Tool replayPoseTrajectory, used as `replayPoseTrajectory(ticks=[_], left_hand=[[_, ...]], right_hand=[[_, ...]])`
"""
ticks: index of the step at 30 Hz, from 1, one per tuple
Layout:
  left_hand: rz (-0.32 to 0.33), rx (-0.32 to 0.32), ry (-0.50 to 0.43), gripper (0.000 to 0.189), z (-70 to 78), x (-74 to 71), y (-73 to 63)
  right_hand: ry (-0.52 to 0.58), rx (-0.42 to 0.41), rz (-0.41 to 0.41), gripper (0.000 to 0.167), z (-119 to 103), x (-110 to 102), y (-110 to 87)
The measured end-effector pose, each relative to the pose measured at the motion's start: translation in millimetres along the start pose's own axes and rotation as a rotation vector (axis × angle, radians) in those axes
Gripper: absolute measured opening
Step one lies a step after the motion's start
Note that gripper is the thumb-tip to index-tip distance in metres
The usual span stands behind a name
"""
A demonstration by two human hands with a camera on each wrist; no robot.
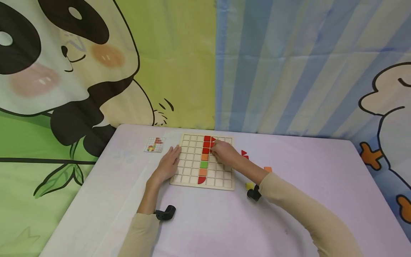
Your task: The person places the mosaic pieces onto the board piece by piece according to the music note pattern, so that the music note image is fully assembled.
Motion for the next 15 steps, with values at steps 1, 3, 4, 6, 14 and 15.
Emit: replayPoseTrajectory(ticks=[1,3,4,6,14,15], left_hand=[[-0.001,-0.003,0.001,0.053,0.0,-0.4,0.2],[-0.002,-0.004,0.002,0.053,-0.1,-0.9,0.5],[-0.003,-0.006,0.004,0.053,-0.3,-0.9,0.7],[-0.005,-0.01,0.007,0.053,-0.7,-0.4,0.6],[0.003,-0.017,0.008,0.053,-1.0,0.7,1.4],[0.002,-0.016,0.007,0.053,-1.0,0.5,1.5]], right_hand=[[-0.007,0.005,-0.001,0.014,-0.3,0.0,1.0],[-0.024,0.017,-0.01,0.012,-0.7,0.3,2.5],[-0.031,0.022,-0.012,0.011,-0.9,0.5,3.2],[-0.042,0.037,-0.023,0.009,-1.5,1.9,4.0],[-0.015,0.058,-0.047,0.018,-1.7,1.6,8.0],[-0.014,0.044,-0.046,0.017,-1.6,1.1,8.5]])
Point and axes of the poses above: each hand's wrist, its own y-axis towards the middle knuckle, its own x-axis out of the palm, z = x × y, the point moved 4 cm from there along y, towards the middle knuckle, and after that the axes turned 1 degree about -y, right-handed, at the moved point
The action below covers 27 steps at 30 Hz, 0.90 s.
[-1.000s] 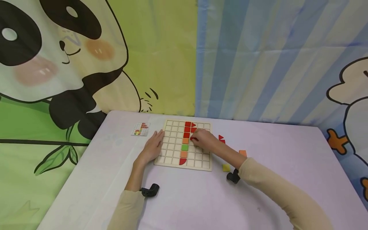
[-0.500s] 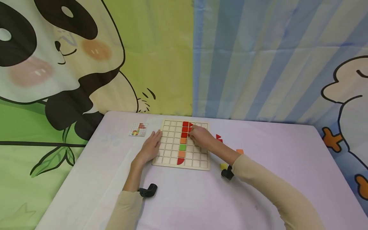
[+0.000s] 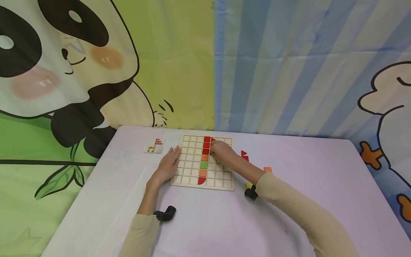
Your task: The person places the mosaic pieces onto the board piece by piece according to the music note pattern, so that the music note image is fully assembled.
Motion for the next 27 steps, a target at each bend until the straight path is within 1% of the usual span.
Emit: replayPoseTrajectory(ticks=[2,4,7,8,10,12,14,17,19,22,27], left_hand=[[-0.003,0.005,-0.003,0.053,0.5,0.9,0.4],[-0.008,0.008,-0.007,0.053,0.4,1.7,0.5],[-0.011,0.002,0.001,0.054,-1.0,2.1,0.2],[-0.01,-0.001,0.004,0.054,-1.5,2.0,0.0],[-0.006,0.0,0.004,0.053,-1.8,1.8,-0.1],[-0.005,0.006,0.003,0.053,-1.3,1.6,0.2],[-0.006,0.012,-0.002,0.053,-0.9,1.3,0.3],[-0.014,0.009,0.0,0.053,-0.6,0.8,0.2],[-0.017,0.005,0.003,0.053,-0.7,0.1,0.2],[-0.017,0.004,0.009,0.053,-0.3,-0.9,0.3],[-0.019,0.006,0.006,0.054,-0.5,0.6,0.9]], right_hand=[[-0.001,-0.043,0.005,0.015,1.7,-1.5,-1.7],[0.016,-0.065,-0.008,0.013,2.1,-4.7,-6.3],[0.083,-0.052,-0.036,0.02,3.2,-12.4,-20.1],[0.11,-0.034,-0.046,0.024,3.0,-16.7,-27.5],[0.146,-0.002,-0.046,0.027,5.0,-27.0,-45.1],[0.152,0.035,-0.039,0.027,10.6,-38.3,-66.6],[0.151,0.08,-0.022,0.027,19.4,-48.6,-89.3],[0.139,0.164,0.011,0.027,37.6,-58.1,-123.6],[0.139,0.204,0.04,0.027,49.8,-60.8,-144.7],[0.128,0.255,0.08,0.028,63.9,-60.4,-170.5],[0.111,0.316,0.098,0.03,75.7,-52.4,-197.3]])
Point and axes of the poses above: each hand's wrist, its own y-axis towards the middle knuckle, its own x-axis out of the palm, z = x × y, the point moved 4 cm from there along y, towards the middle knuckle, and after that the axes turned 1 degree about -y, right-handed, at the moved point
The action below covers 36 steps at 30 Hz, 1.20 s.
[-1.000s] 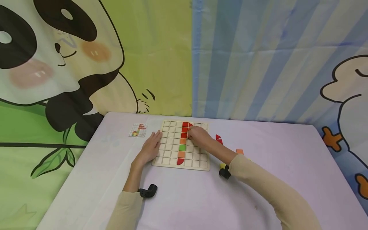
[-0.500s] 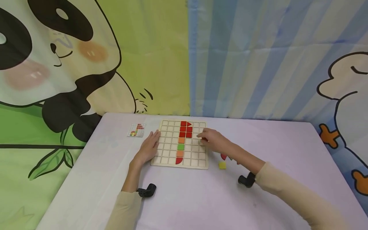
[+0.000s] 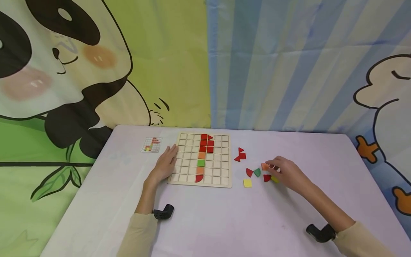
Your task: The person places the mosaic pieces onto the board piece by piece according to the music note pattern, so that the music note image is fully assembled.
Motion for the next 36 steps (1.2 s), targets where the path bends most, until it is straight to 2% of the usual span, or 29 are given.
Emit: replayPoseTrajectory(ticks=[9,14,22,26,31,36], left_hand=[[0.001,-0.007,-0.005,0.054,-0.7,-0.4,1.3],[-0.005,-0.005,0.0,0.053,0.4,-0.3,1.5],[0.002,-0.002,0.021,0.053,-0.9,-0.3,1.3],[0.002,-0.002,0.017,0.053,-0.8,-0.4,0.2],[0.007,-0.004,0.013,0.053,-0.4,-0.6,0.7],[0.005,-0.003,0.013,0.054,-1.3,1.4,1.4]], right_hand=[[-0.068,-0.007,0.021,0.031,8.8,4.3,-15.0],[-0.095,0.042,0.023,0.034,11.7,6.6,-18.2],[-0.126,0.134,0.05,0.05,16.0,9.8,-23.8],[-0.128,0.18,0.036,0.047,20.6,16.0,-27.5],[-0.153,0.121,0.061,0.029,21.7,19.3,-28.8],[-0.137,0.055,0.138,0.031,10.7,9.4,-23.8]])
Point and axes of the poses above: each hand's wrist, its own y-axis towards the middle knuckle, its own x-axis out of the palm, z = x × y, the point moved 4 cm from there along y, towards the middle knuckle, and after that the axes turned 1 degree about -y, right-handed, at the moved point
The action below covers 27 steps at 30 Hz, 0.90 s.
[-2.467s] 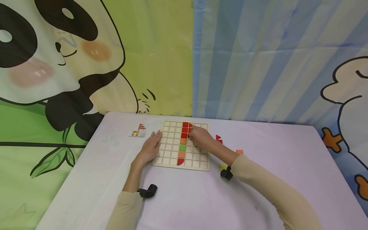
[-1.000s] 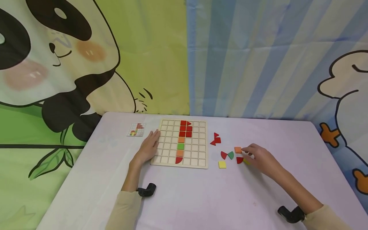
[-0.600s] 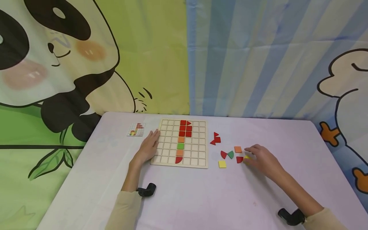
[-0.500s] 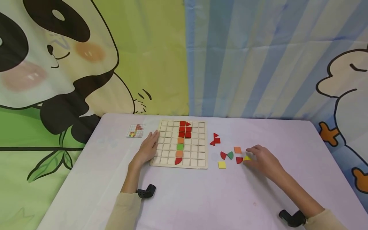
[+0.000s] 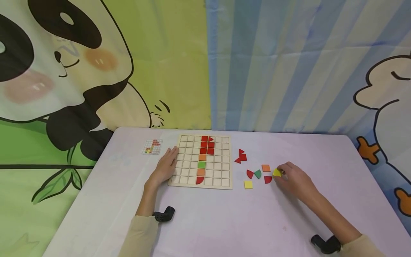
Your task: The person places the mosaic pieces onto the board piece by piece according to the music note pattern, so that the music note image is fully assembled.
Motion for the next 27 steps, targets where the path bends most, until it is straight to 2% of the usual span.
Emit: replayPoseTrajectory(ticks=[2,4,7,12,16,18,21,24,27], left_hand=[[-0.002,0.001,0.0,0.054,-0.8,0.9,0.3],[-0.001,0.005,-0.004,0.054,-1.1,1.3,0.6],[0.004,0.005,-0.011,0.054,-1.4,1.1,0.6],[-0.001,0.002,-0.01,0.054,-0.9,1.0,-0.5],[-0.001,0.004,-0.014,0.054,1.2,0.2,-0.6],[0.004,0.005,-0.013,0.053,2.3,-0.4,-0.5],[0.007,0.005,-0.002,0.053,3.4,-1.2,-0.6],[0.012,0.006,-0.003,0.053,3.9,-2.5,-1.6],[0.012,0.002,-0.006,0.053,3.7,-3.9,-3.4]], right_hand=[[0.043,-0.057,0.048,0.034,-14.6,-5.1,5.1],[0.103,-0.147,0.089,0.038,-36.4,-6.6,11.3],[0.176,-0.296,0.097,0.038,-76.7,2.8,23.2],[0.239,-0.471,0.0,0.03,-145.4,35.5,49.8],[0.255,-0.569,-0.121,0.019,-190.5,60.3,72.5],[0.239,-0.581,-0.178,0.014,-204.9,71.1,81.5],[0.188,-0.551,-0.249,0.009,-218.0,83.7,90.0],[0.127,-0.539,-0.265,0.009,-224.7,91.0,92.9],[0.098,-0.556,-0.243,0.009,-228.6,93.7,92.4]])
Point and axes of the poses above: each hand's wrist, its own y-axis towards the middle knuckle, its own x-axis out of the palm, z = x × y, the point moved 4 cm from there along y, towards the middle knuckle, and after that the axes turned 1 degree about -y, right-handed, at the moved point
